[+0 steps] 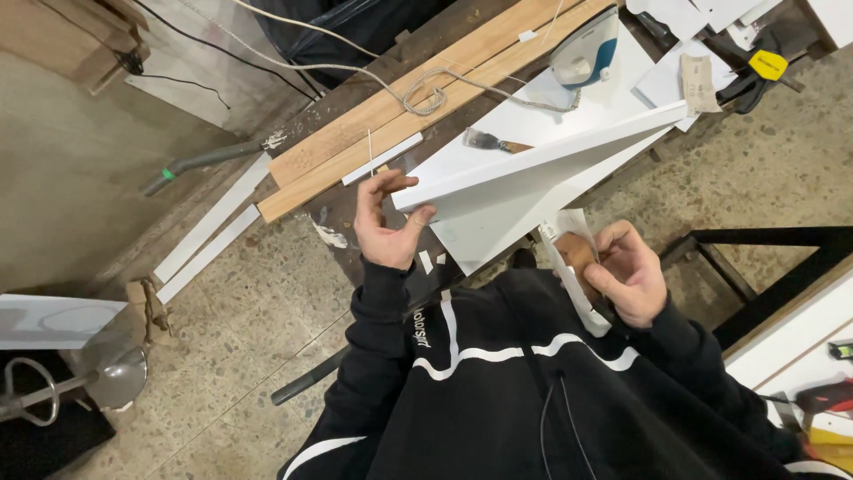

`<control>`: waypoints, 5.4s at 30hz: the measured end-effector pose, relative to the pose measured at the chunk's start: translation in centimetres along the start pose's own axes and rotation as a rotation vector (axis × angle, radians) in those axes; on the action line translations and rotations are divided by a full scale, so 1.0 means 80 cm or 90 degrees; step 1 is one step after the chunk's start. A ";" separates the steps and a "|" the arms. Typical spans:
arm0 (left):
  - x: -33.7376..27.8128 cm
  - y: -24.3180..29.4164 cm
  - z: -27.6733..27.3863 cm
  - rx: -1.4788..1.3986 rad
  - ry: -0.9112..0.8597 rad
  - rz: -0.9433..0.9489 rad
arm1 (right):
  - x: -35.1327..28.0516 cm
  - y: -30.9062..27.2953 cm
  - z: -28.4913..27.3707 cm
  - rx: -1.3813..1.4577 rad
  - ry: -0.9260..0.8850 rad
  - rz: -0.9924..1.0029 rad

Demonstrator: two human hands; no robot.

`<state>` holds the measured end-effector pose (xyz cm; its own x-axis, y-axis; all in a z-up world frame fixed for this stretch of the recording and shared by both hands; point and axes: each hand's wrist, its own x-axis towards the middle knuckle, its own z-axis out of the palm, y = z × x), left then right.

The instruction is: Sanding and scraping the edge of a laminate panel to remove excess material and finish the edge.

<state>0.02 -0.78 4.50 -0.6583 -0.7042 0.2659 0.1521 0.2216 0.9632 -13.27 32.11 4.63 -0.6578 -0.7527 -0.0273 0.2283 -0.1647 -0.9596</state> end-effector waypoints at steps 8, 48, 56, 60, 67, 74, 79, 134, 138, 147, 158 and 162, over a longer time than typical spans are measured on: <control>-0.001 0.001 -0.013 -0.012 -0.039 -0.022 | 0.012 0.003 0.028 0.118 0.005 0.065; -0.082 0.137 0.124 -0.249 -0.156 -0.227 | 0.036 -0.063 0.111 -0.233 0.255 -0.144; -0.068 0.172 0.126 -0.016 -0.146 -0.084 | 0.030 -0.024 0.082 -0.050 0.237 -0.080; -0.074 0.161 0.135 -0.054 -0.116 -0.065 | 0.030 -0.024 0.087 0.044 0.231 -0.010; -0.068 0.159 0.140 0.166 -0.078 0.084 | 0.023 -0.036 0.097 0.141 0.242 0.009; -0.056 0.166 0.125 0.061 -0.109 0.035 | 0.016 -0.063 0.082 0.150 0.247 -0.045; -0.050 0.184 0.118 0.093 -0.159 0.126 | 0.009 -0.060 0.067 0.159 0.207 -0.015; -0.094 0.072 0.082 -0.076 -0.102 -0.272 | 0.011 -0.110 0.077 -0.414 0.277 -0.196; -0.032 0.030 0.003 0.136 0.117 -0.015 | 0.048 -0.131 0.020 -0.804 0.333 -0.393; 0.027 -0.051 0.018 -0.174 -0.229 -0.033 | 0.132 -0.094 -0.048 -1.069 0.301 -0.402; 0.030 -0.035 0.020 -0.182 -0.206 0.019 | 0.143 -0.092 0.071 -1.003 0.234 -0.412; 0.026 -0.040 0.020 -0.152 -0.187 0.033 | 0.148 -0.091 0.010 -1.097 0.338 -0.419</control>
<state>-2.99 -1.89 1.93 -0.8233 -0.4648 0.3257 0.3356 0.0641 0.9398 -22.13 23.89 11.48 -0.5259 -0.5469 0.6514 -0.7448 0.6660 -0.0421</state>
